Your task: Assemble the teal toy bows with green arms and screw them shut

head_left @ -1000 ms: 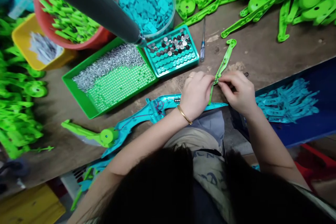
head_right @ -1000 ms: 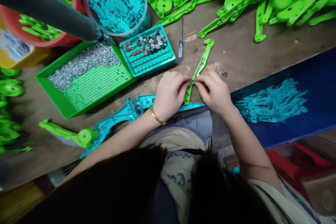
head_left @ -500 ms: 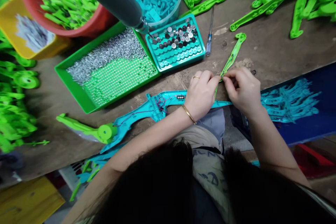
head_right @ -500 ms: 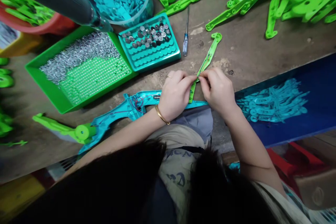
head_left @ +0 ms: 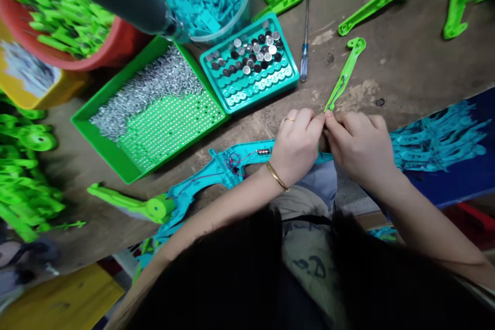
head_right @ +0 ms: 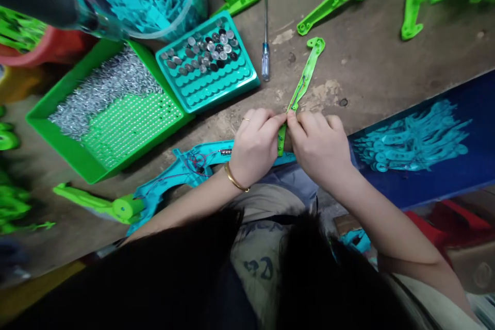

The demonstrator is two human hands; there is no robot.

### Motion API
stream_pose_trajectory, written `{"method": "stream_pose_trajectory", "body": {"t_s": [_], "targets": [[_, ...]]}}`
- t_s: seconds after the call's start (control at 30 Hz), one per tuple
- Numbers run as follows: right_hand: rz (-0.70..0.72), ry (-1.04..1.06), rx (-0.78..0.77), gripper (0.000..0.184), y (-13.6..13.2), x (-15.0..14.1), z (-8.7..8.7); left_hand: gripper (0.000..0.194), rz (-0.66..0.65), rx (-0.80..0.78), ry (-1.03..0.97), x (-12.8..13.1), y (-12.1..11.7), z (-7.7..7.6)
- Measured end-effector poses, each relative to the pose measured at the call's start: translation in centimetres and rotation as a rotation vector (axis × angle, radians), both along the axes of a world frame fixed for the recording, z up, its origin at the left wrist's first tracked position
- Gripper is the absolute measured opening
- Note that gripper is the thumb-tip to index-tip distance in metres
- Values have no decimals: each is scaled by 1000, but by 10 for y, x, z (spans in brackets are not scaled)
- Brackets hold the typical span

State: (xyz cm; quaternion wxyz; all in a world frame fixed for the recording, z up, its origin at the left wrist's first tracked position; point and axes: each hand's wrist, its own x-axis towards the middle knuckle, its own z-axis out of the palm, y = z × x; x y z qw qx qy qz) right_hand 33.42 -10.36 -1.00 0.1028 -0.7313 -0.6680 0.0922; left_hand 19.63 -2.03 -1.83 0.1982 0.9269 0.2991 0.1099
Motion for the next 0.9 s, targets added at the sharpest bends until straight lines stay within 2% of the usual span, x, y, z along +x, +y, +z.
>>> {"method": "stream_pose_trajectory", "body": {"t_s": [0.07, 0.13, 0.27, 0.47, 0.7, 0.9], "targets": [[6, 10, 12, 36, -7, 2, -2, 37, -8, 33, -25, -1, 0, -1], [-19, 117, 67, 34, -11, 7, -5, 35, -20, 62, -54, -2, 1, -3], [-125, 277, 222, 22, -7, 15, -10, 32, -43, 84, -103, -4, 3, -4], [-86, 211, 319, 14, 5, 12, -15, 29, -58, 81, -139, -4, 5, -4], [125, 29, 394, 15, 11, 21, -21, 27, -53, 46, -172, -5, 6, -5], [124, 70, 470, 9, 13, 21, -25, 27, -43, 55, -182, -5, 6, -6]]}}
